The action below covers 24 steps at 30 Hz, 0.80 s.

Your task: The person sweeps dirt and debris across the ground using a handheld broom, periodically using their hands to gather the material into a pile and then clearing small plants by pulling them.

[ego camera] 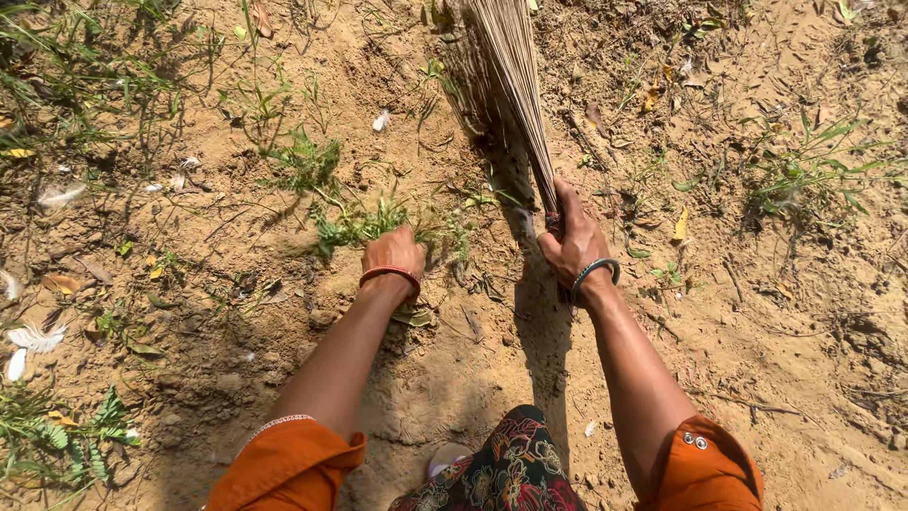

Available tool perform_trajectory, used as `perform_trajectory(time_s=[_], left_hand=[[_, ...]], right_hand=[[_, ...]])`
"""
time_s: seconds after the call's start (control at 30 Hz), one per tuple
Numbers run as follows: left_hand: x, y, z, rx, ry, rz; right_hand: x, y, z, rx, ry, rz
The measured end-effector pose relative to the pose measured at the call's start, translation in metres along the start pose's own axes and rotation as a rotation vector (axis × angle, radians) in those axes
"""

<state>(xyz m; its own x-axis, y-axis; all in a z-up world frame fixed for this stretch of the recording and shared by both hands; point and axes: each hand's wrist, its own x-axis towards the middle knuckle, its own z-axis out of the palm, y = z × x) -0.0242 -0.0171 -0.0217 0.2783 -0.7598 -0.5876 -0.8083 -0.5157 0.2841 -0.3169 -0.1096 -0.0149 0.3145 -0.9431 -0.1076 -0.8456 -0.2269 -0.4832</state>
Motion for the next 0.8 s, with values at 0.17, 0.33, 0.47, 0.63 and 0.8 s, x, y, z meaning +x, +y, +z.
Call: perform_trajectory(time_s=[0.17, 0.33, 0.47, 0.63, 0.8], left_hand=[[-0.022, 0.069, 0.021, -0.014, 0.078, 0.500], [0.005, 0.125, 0.063, 0.363, 0.588, 0.803], [0.033, 0.132, 0.071, 0.451, 0.265, 0.770], [0.034, 0.086, 0.043, 0.114, 0.238, 0.664], [0.024, -0.003, -0.025, -0.406, 0.323, 0.209]], right_hand=[[-0.073, 0.010, -0.003, -0.113, 0.224, -0.106], [-0.127, -0.006, 0.011, -0.112, 0.227, 0.225], [-0.149, -0.033, 0.017, -0.155, 0.031, 0.339], [-0.160, -0.073, 0.031, -0.009, 0.091, 0.210], [-0.173, -0.118, 0.033, 0.153, -0.240, 0.104]])
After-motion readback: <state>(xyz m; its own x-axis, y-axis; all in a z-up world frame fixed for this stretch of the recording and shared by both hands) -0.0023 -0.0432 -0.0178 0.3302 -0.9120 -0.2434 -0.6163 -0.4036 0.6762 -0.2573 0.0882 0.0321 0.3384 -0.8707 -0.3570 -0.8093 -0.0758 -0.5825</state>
